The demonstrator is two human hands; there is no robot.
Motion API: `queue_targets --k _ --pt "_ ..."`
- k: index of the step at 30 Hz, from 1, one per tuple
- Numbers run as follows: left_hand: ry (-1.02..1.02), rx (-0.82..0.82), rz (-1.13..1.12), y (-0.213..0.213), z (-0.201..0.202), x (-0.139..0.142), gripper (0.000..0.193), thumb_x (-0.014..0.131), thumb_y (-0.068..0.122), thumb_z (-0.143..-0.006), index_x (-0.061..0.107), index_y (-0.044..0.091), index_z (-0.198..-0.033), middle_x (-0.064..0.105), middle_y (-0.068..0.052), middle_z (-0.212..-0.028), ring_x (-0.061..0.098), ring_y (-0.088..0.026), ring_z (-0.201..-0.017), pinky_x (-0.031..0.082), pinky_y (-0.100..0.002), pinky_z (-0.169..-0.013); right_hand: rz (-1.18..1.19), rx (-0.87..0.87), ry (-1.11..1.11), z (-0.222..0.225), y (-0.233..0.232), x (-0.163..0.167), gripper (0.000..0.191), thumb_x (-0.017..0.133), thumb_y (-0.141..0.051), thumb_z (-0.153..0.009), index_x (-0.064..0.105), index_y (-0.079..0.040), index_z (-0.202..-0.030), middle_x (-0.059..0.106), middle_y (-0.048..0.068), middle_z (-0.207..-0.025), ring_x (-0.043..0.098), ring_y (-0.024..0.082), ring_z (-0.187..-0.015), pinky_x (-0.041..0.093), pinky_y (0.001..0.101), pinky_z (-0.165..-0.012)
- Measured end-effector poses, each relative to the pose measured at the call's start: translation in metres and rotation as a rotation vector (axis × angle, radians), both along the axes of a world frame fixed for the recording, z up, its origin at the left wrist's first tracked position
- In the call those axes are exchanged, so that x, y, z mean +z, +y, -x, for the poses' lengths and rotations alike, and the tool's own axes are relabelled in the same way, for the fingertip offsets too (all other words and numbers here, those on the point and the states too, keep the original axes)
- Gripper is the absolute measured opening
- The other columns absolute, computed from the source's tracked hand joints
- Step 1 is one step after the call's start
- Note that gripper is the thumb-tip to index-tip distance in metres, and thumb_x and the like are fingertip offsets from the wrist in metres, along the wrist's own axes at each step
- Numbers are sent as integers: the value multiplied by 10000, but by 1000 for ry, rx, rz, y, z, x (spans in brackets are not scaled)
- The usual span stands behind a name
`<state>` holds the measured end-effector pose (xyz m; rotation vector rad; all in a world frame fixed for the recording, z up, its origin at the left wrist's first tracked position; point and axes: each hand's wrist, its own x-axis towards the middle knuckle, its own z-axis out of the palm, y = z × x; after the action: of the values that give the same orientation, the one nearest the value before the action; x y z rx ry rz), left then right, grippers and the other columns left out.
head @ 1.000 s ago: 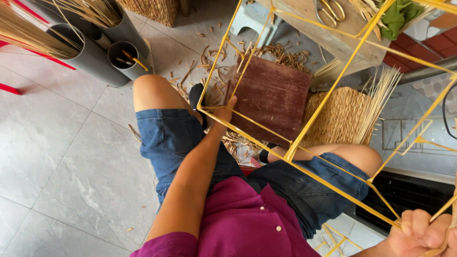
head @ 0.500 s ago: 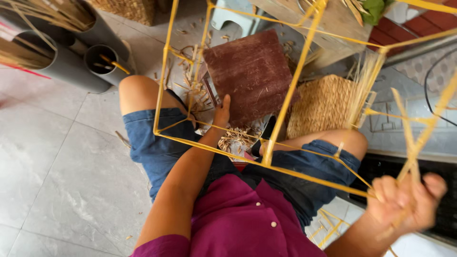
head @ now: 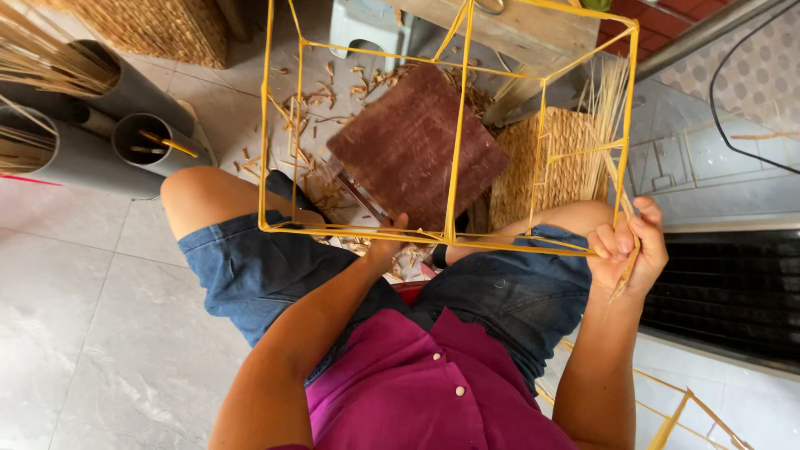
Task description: The person sits with a yellow bamboo frame across their lap, wraps yellow tape around the frame joints, and cuts the tape with scissors. They then fit thin bamboo strips against the frame and tape them in place, holding the frame steady with one hand while working with the other.
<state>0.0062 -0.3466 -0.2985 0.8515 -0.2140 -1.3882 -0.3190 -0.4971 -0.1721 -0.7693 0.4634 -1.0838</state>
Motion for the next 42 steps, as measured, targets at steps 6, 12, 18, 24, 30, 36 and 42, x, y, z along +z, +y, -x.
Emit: queue_targets --k 6,12,18,24,30,36,42 --pt "-348 -401 -575 5 30 -5 396 654 331 -968 641 50 -1246 713 -182 -1129 685 -305 -972 557 -430 -814 -68 85 88 -8 -25 -17 257 483 -116 -1071 656 -113 -1260 423 -12 -592 308 100 -531 334 268 -544" --pt "-1037 -644 -409 13 36 -14 415 721 357 -884 749 50 -1161 732 -225 -1144 690 -354 -1064 534 -425 -928 -79 113 78 15 -36 -33 272 476 -117 -1096 655 -87 -1299 414 -30 -581 295 72 -468 324 251 -550" --pt "-1027 -614 -203 28 33 -4 411 649 382 -918 697 145 -1250 743 -132 -1150 730 -294 -1056 546 -374 -932 -96 82 46 19 -48 -45 301 517 -115 -1088 636 -83 -1363 464 -3 -610 369 77 -481 354 253 -572" --pt "-947 -524 -230 67 2 38 394 659 278 -948 684 127 -1310 776 -126 -1042 743 -224 -904 570 -332 -834 89 -163 519 20 -39 -28 464 564 -37 -1053 557 2 -1515 710 126 -916 701 236 -865 577 346 -879" --pt "-807 -421 -86 86 -23 83 405 656 198 -972 629 53 -1349 774 -89 -1161 724 -148 -1040 561 -298 -898 535 -372 683 10 -14 35 440 557 2 -1165 453 43 -1590 711 215 -1104 728 275 -1016 594 404 -1047" --pt "-395 -466 125 63 4 129 477 661 195 -1008 568 4 -1435 701 -96 -1294 663 -98 -1081 544 -280 -953 546 -8 798 -16 78 69 457 563 -68 -1085 473 -61 -1533 747 191 -1043 735 253 -979 581 359 -903" --pt "-182 -346 230 27 20 131 441 617 302 -1036 586 76 -1414 716 -5 -1251 631 -42 -802 461 -183 -650 472 718 943 -35 88 43 399 589 -87 -978 526 -16 -1365 788 122 -1036 795 203 -972 582 320 -896"
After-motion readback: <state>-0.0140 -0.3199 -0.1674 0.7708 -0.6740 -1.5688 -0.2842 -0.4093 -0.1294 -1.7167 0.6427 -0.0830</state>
